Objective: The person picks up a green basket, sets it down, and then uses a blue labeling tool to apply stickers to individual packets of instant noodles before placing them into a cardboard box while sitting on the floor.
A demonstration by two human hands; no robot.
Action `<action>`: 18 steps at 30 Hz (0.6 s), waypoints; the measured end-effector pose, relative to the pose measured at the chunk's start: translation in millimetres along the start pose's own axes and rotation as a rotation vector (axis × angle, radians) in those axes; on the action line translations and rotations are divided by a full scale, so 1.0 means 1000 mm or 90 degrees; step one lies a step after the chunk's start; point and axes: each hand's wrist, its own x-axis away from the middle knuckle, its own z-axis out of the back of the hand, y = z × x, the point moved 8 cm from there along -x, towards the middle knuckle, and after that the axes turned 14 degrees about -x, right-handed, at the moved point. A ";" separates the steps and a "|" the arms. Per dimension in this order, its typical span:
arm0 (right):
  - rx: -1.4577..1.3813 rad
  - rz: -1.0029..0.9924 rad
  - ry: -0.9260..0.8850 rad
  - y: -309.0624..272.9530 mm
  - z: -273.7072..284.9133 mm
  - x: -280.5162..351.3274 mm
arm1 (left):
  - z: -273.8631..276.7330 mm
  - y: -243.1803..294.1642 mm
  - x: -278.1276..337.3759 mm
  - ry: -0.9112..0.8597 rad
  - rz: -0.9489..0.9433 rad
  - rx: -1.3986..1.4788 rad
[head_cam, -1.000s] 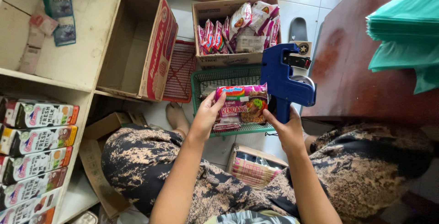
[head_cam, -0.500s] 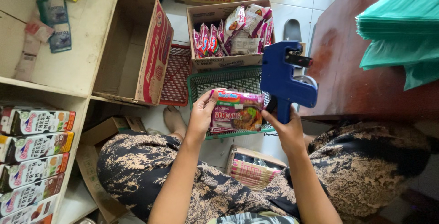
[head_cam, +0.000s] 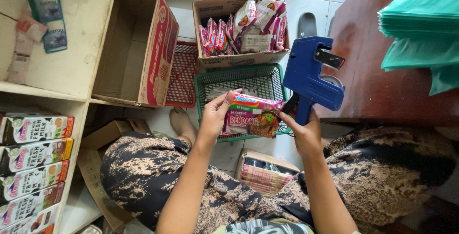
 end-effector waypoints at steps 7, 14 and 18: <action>-0.067 -0.059 0.042 0.017 0.014 -0.003 | 0.002 0.002 -0.001 0.016 0.007 -0.032; 0.185 -0.011 0.025 0.002 0.001 0.003 | -0.001 0.015 0.005 0.087 -0.040 -0.211; 0.254 0.019 0.032 -0.006 -0.004 0.002 | -0.004 0.019 0.009 0.080 -0.044 -0.260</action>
